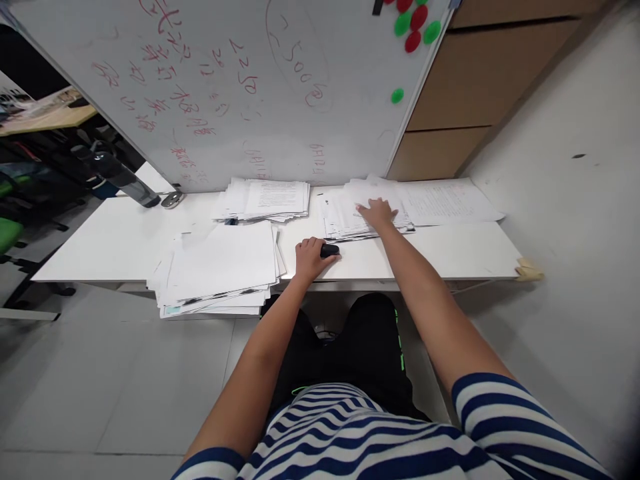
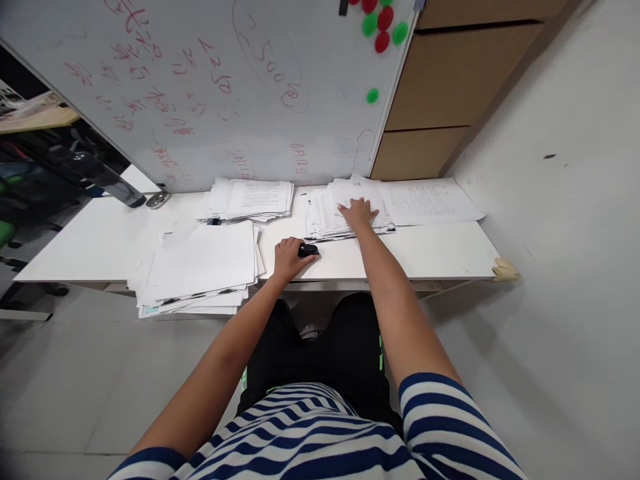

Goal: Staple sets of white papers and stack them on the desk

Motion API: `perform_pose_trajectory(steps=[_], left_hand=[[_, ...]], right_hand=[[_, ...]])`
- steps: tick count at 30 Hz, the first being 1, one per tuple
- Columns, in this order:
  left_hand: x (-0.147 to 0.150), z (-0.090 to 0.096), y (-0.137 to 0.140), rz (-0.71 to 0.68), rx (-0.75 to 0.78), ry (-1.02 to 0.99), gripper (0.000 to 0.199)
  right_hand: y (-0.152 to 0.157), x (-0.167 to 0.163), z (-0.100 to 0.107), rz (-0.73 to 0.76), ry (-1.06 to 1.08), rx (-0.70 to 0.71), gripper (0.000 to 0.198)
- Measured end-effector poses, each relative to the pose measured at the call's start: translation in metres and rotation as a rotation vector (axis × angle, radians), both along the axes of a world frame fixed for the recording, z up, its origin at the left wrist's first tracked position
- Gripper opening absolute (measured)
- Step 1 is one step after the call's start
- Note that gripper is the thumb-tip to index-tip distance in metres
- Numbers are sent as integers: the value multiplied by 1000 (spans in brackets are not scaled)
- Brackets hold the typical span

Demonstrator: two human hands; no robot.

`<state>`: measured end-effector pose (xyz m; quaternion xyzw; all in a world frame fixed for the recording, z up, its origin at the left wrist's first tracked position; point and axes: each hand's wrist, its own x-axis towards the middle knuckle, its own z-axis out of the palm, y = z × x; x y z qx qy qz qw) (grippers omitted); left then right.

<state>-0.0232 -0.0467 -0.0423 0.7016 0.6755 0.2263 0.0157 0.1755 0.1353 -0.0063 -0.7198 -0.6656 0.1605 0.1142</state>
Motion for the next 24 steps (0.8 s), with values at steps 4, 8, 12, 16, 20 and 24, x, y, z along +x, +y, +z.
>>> perform_pose_trajectory(steps=[4, 8, 12, 16, 20, 24], left_hand=[[1, 0, 0, 12, -11, 10, 54], [1, 0, 0, 3, 2, 5, 52], [1, 0, 0, 5, -11, 5, 52], [2, 0, 0, 2, -15, -2, 53], [2, 0, -1, 1, -13, -5, 52], [1, 0, -1, 1, -4, -13, 52]], right_hand=[[-4, -1, -3, 1, 10, 28, 55], [-5, -2, -10, -26, 38, 72, 54], [-7, -5, -16, -61, 67, 114, 58], [-8, -8, -19, -70, 69, 175, 52], [-9, -10, -24, -77, 60, 201, 47], [-13, -10, -34, -78, 85, 291, 47]])
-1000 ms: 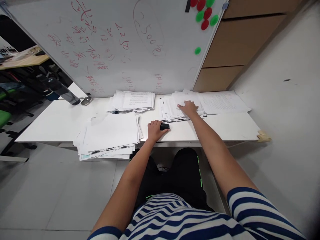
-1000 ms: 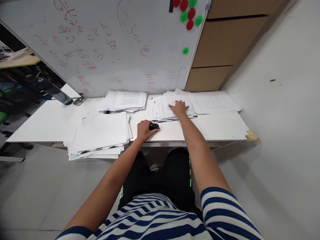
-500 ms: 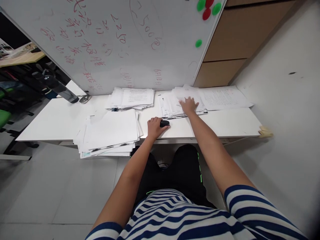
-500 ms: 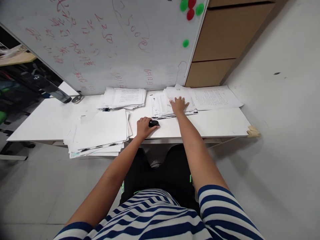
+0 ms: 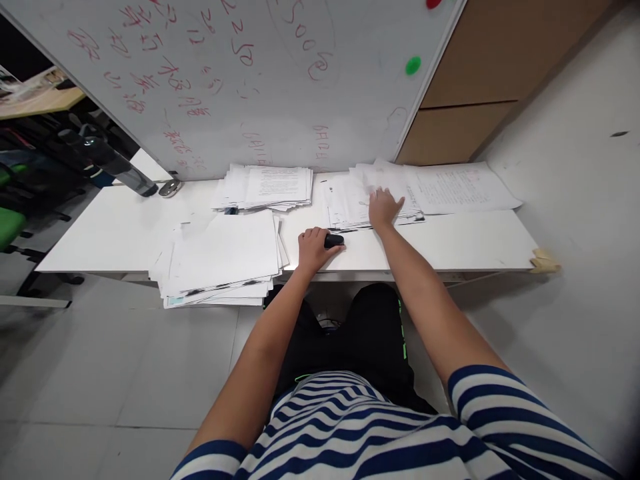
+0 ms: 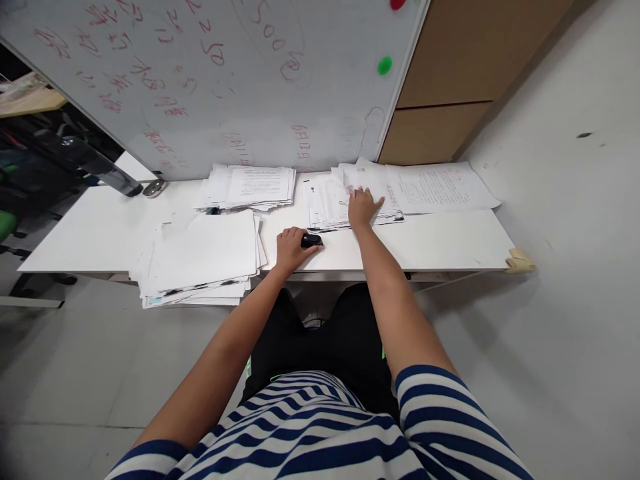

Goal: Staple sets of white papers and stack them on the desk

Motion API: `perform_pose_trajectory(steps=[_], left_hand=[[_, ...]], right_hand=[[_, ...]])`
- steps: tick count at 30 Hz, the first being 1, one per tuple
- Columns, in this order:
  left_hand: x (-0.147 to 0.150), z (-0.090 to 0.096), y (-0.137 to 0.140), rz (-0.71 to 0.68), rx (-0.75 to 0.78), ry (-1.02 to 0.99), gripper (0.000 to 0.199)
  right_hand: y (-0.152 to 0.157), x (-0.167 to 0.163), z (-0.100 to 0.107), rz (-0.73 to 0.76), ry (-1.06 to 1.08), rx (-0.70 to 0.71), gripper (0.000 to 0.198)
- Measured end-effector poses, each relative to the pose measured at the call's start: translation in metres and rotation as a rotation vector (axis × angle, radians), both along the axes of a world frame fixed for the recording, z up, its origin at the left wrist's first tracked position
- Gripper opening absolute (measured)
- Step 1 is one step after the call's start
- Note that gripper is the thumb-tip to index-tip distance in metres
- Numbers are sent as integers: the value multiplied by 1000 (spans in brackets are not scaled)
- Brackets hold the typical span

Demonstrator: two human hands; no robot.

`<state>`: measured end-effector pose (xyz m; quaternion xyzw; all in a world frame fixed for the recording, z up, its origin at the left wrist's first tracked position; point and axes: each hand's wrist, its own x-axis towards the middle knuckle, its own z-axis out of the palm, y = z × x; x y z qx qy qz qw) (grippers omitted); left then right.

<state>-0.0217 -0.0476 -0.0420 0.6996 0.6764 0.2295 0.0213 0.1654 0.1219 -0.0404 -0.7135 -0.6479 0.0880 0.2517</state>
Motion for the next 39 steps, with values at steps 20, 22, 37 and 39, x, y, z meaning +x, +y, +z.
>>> perform_pose_trajectory(steps=[20, 22, 37, 39], left_hand=[[-6, 16, -29, 34, 345, -420, 57], [-4, 33, -40, 27, 300, -615, 63], [25, 89, -75, -109, -131, -1287, 56], [24, 89, -78, -102, -127, -1343, 58]], right_hand=[[-160, 64, 94, 192, 887, 63, 62], [-174, 77, 108, 234, 888, 0, 58], [-204, 75, 96, 473, 1230, 23, 70], [-211, 66, 86, 508, 1244, -57, 65]])
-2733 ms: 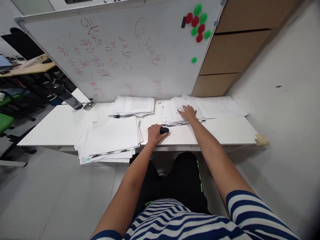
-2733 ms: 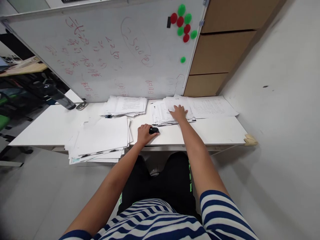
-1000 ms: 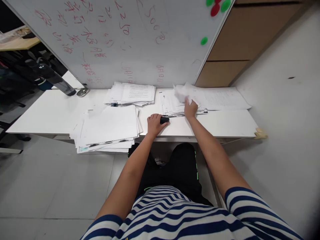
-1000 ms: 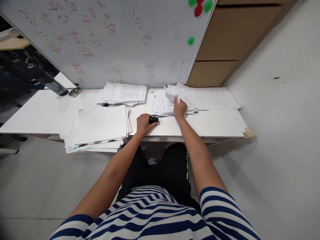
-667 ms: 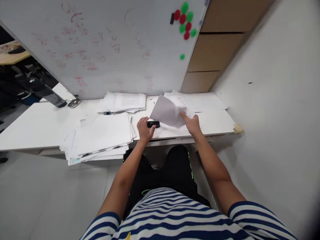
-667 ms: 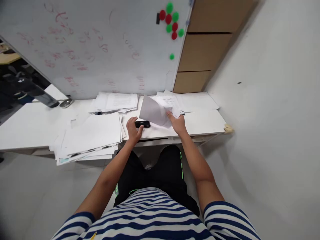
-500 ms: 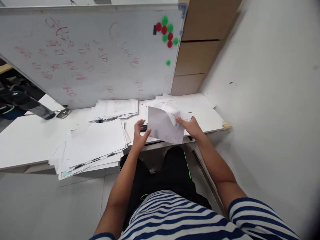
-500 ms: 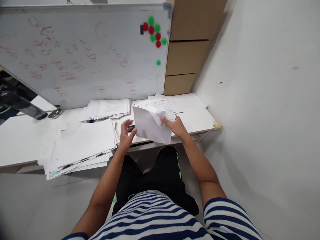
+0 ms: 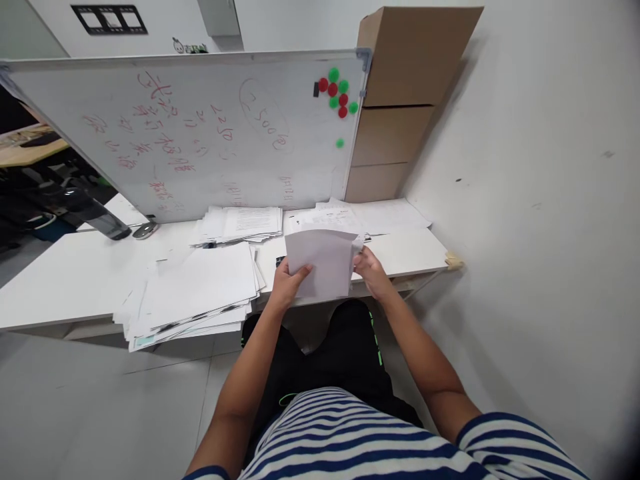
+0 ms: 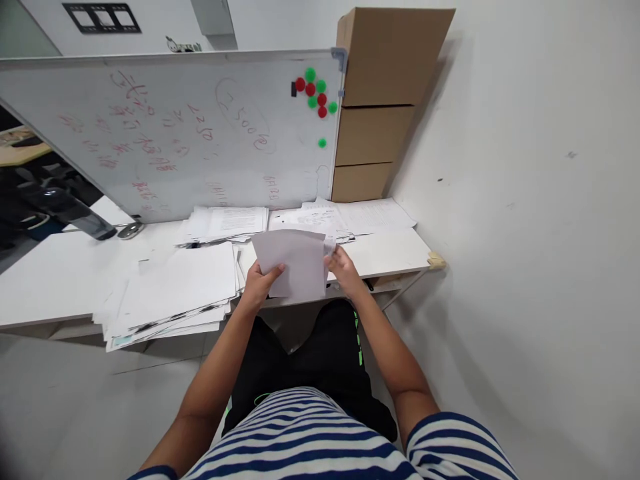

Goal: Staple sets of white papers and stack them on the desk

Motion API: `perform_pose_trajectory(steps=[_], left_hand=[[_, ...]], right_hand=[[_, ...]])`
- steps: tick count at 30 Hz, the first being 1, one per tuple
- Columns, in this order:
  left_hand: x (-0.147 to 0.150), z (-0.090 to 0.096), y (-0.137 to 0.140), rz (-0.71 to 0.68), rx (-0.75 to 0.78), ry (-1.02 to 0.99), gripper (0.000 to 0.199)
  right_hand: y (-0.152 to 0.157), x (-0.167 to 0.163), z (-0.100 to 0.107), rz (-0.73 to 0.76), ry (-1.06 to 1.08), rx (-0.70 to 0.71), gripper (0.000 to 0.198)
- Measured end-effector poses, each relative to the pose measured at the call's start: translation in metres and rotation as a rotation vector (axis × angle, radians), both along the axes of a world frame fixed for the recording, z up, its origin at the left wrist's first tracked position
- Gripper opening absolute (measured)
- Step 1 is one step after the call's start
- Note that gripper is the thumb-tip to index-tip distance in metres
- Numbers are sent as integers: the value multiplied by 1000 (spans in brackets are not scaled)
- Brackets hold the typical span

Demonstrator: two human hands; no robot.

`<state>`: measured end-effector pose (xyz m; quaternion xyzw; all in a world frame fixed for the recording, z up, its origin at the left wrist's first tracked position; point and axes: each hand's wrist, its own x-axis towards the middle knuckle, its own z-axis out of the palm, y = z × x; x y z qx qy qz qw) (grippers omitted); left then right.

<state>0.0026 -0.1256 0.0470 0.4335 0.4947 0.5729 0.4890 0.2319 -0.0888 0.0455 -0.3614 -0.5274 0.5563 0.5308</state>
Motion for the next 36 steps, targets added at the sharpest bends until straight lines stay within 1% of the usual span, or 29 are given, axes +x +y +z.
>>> perform_pose_trajectory(steps=[2, 3, 6, 8, 10, 12, 14, 15, 17, 20, 23, 25, 27, 29, 32, 33, 35, 36], left_hand=[[-1, -1, -1, -6, 13, -14, 59], [-1, -2, 0, -6, 27, -6, 59], [-1, -7, 8, -31, 56, 76, 52], [-2, -12, 17, -50, 72, 141, 46], [-3, -18, 25, -41, 83, 164, 42], [-5, -23, 30, 2, 85, 156, 39], [-8, -27, 31, 44, 114, 186, 36], [-10, -28, 30, 60, 138, 216, 35], [-12, -33, 28, 53, 127, 269, 35], [-12, -44, 24, 40, 92, 248, 36], [-6, -50, 16, 78, 68, 227, 36], [-3, -48, 11, 103, 47, 240, 37], [0, -46, 10, 126, 39, 244, 38], [2, -44, 11, 144, 30, 247, 38], [9, -38, 9, 179, 35, 223, 37], [11, -33, 5, 195, 63, 201, 37], [14, -20, -5, 224, 194, 134, 43], [14, -11, -11, 216, 242, 127, 44]], right_hand=[[-6, -10, -2, 24, -18, 2, 58], [-8, -15, -1, 6, -19, 19, 53], [-6, -28, 5, -114, -18, 90, 41], [-1, -35, 4, -183, -44, 141, 40], [4, -40, -3, -211, -92, 138, 42], [5, -44, -14, -201, -142, 92, 44], [3, -46, -24, -187, -185, 85, 45], [2, -47, -29, -191, -200, 108, 45], [0, -47, -39, -215, -219, 154, 47], [-3, -46, -55, -254, -251, 94, 46], [-8, -44, -66, -317, -291, 49, 42], [-12, -42, -69, -373, -308, 63, 39], [-14, -41, -69, -398, -323, 99, 37], [-14, -41, -70, -386, -343, 121, 36], [-15, -43, -69, -366, -362, 87, 36], [-18, -43, -67, -368, -367, 83, 35], [-26, -42, -60, -376, -390, 117, 33], [-31, -40, -56, -377, -421, 143, 32]])
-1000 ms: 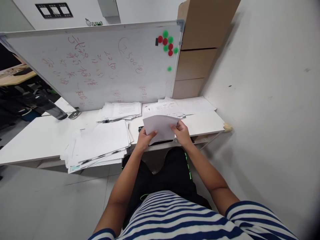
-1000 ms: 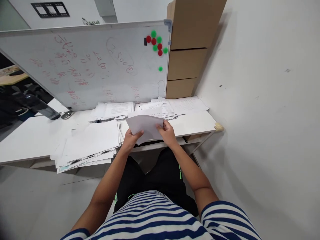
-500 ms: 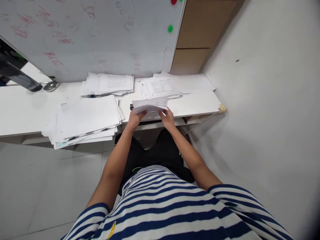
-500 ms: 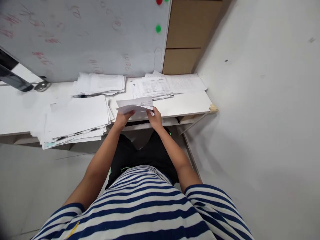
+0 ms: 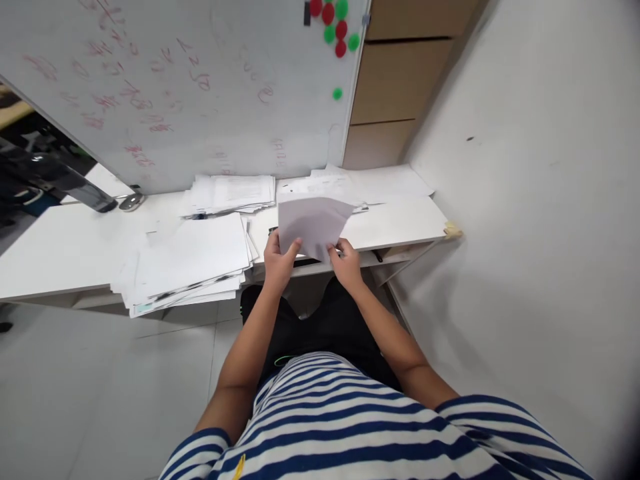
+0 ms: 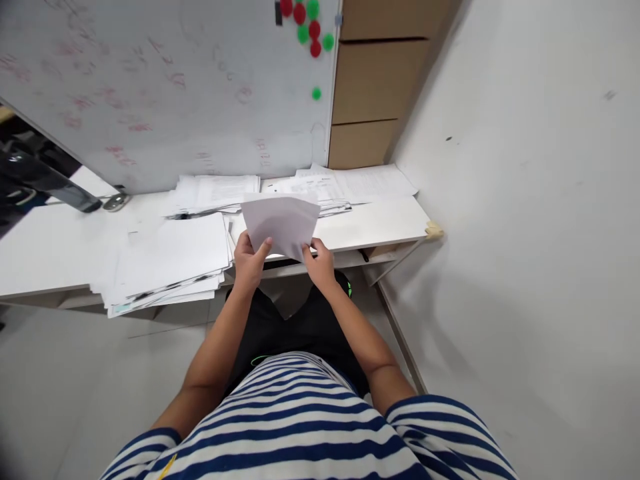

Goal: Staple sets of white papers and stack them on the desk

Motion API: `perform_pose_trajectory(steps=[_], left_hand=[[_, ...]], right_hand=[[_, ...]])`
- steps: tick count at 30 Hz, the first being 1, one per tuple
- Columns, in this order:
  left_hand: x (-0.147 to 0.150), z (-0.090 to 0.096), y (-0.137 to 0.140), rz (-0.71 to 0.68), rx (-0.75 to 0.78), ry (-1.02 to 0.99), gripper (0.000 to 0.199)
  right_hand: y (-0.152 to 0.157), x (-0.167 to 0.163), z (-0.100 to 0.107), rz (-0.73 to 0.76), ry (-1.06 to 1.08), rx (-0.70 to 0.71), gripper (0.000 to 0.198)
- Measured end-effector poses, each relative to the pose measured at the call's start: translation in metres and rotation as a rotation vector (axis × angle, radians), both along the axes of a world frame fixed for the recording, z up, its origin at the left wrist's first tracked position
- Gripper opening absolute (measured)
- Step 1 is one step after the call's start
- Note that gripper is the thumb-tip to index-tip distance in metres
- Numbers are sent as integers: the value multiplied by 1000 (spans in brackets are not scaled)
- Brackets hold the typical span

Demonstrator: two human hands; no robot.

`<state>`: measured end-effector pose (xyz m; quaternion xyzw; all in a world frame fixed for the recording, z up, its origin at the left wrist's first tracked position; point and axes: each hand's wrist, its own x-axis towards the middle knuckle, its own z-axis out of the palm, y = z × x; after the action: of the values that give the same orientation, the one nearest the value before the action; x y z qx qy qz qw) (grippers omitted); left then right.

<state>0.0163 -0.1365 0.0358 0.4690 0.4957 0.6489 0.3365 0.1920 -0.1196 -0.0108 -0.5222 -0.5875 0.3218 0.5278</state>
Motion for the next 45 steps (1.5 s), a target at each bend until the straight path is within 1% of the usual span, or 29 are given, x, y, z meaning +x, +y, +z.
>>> perform_pose_trajectory(steps=[3, 4, 6, 8, 10, 13, 15, 16, 19, 21, 22, 24, 26, 28, 30, 31, 33, 35, 36, 37, 39, 41, 43, 45], left_hand=[[-7, 27, -13, -30, 118, -12, 47], [-11, 35, -15, -40, 128, -10, 51], [-20, 47, -16, -63, 94, 5, 59], [-26, 54, -16, -81, 39, 20, 60], [-27, 57, -14, -74, 16, 28, 53], [-25, 55, -10, 27, 33, 47, 39], [-23, 52, -5, 86, 38, 46, 34], [-22, 49, -2, 100, 40, 29, 32], [-20, 41, 7, 126, 44, -77, 30], [-17, 32, 11, 179, 35, -164, 31], [-14, 26, 12, 222, 23, -205, 32], [-7, 13, 11, 315, -27, -271, 35], [0, -4, 7, 371, -92, -314, 38], [4, -21, 1, 354, -152, -330, 39], [3, -33, -5, 290, -177, -321, 41], [-1, -35, -6, 242, -181, -306, 43], [-12, -35, -6, 121, -170, -257, 49], [-27, -28, -1, -30, -162, -185, 55], [-34, -24, 3, -101, -164, -143, 56], [-41, -20, 7, -155, -172, -97, 56], [-52, -18, 16, -221, -218, 1, 52], [-58, -25, 22, -239, -291, 95, 47], [-59, -38, 24, -233, -356, 181, 41], [-57, -53, 22, -197, -371, 240, 40]], right_hand=[[-14, 9, 12, 39, -82, 52, 30], [-18, 12, 15, 60, -87, 56, 29], [-25, 18, 19, 100, -60, 42, 25], [-31, 23, 21, 133, -9, 12, 21], [-36, 26, 20, 157, 26, -27, 20], [-40, 29, 17, 181, 39, -77, 22], [-41, 28, 13, 198, 102, -114, 26], [-41, 27, 11, 203, 171, -143, 29], [-43, 21, -1, 231, 498, -289, 42], [-48, 14, -12, 272, 707, -409, 50], [-53, 11, -18, 296, 777, -458, 53], [-62, 3, -29, 315, 835, -515, 55], [-70, -4, -38, 260, 811, -515, 54], [-70, -7, -43, 139, 739, -483, 52], [-62, -2, -44, 20, 633, -447, 49], [-55, 4, -43, -20, 562, -436, 48], [-38, 19, -35, -62, 392, -401, 46], [-18, 33, -22, -53, 251, -320, 45], [-8, 38, -15, -24, 218, -276, 45], [1, 40, -9, 14, 207, -246, 45], [16, 39, -1, 99, 213, -215, 45], [27, 32, -3, 149, 198, -211, 44], [33, 24, -12, 152, 137, -222, 43], [35, 18, -24, 133, 58, -239, 42]])
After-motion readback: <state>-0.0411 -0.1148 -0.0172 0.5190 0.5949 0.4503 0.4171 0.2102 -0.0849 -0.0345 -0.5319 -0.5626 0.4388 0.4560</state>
